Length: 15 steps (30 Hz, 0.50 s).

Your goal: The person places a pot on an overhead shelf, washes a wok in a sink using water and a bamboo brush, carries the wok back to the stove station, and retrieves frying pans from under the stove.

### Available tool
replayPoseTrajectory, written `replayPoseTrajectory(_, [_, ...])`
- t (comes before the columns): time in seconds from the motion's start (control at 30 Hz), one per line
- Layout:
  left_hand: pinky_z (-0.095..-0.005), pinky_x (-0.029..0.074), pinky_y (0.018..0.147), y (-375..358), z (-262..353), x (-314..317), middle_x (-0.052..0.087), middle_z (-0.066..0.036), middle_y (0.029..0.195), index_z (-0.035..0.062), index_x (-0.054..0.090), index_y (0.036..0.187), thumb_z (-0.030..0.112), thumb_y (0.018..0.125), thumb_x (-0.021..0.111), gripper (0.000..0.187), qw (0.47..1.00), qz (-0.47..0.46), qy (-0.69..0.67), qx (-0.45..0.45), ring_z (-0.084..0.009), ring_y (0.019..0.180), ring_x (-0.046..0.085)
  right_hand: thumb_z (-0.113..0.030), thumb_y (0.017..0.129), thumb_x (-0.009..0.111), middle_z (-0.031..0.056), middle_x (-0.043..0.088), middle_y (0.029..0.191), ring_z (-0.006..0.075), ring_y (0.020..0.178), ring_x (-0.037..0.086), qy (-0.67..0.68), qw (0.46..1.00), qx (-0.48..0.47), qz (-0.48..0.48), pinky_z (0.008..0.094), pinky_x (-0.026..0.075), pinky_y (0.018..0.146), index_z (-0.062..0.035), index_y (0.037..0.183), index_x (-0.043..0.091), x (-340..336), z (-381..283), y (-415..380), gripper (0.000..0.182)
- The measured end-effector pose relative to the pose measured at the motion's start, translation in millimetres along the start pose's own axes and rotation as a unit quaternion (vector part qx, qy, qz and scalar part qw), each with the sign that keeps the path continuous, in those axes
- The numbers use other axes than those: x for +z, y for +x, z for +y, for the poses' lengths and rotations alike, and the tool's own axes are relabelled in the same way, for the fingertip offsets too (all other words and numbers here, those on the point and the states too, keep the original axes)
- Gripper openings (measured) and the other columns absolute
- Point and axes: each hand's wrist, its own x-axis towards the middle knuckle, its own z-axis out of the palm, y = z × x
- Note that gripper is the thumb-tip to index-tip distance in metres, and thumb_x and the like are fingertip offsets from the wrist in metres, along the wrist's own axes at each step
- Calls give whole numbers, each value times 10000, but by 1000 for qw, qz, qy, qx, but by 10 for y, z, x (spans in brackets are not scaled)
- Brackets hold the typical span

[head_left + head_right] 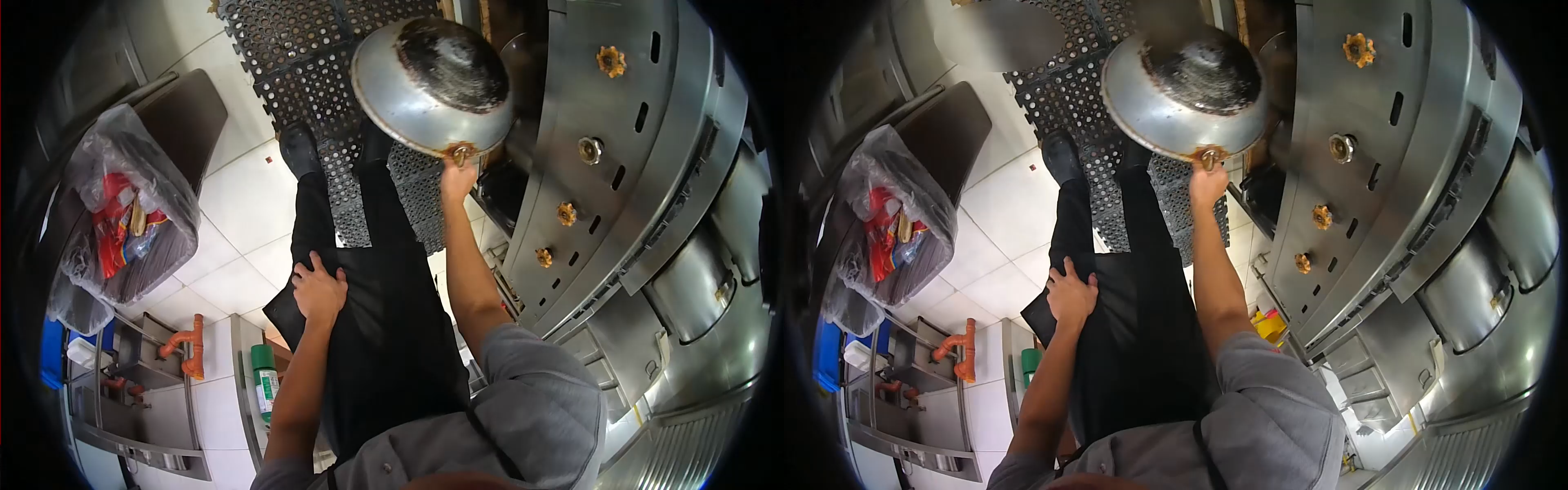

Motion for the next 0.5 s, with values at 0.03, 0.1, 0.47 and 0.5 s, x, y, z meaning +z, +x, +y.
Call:
replayPoseTrajectory(0.03, [-448, 509, 820, -4, 6, -11, 456, -239, 1198, 73, 398, 1360, 430, 821, 600, 677, 1000, -3, 7, 3, -390, 1060, 528, -309, 732, 739, 214, 650, 719, 359, 694, 639, -1, 1000, -10, 29, 424, 467, 663, 34, 808, 662, -19, 46, 71, 360])
replayPoseTrajectory(0.1, [-447, 508, 822, 0, 9, 4, 457, -238, 1208, 74, 412, 1348, 427, 821, 599, 662, 1000, 0, 14, 5, -388, 1063, 528, -104, 727, 679, 67, 577, 561, 150, 504, 512, 49, 995, -34, 78, 326, 412, 507, 22, 696, 626, 0, 231, 298, 140])
replayPoseTrajectory(0.47, [-448, 514, 801, 115, 394, -355, 504, -190, 1154, 72, 548, 1180, 411, 798, 624, 517, 994, 93, 47, 21, -360, 1042, 535, -215, 783, 627, 95, 554, 538, 208, 488, 528, 13, 981, 17, 191, 365, 418, 522, 41, 673, 612, 108, 669, 2190, 279])
replayPoseTrajectory(0.5, [-453, 516, 797, 121, 443, -414, 508, -189, 1151, 70, 559, 1154, 401, 791, 634, 497, 996, 83, 36, 14, -357, 1050, 533, -287, 802, 596, 99, 575, 575, 224, 525, 541, 27, 982, 72, 173, 373, 422, 560, 35, 680, 611, 143, 676, 2308, 345])
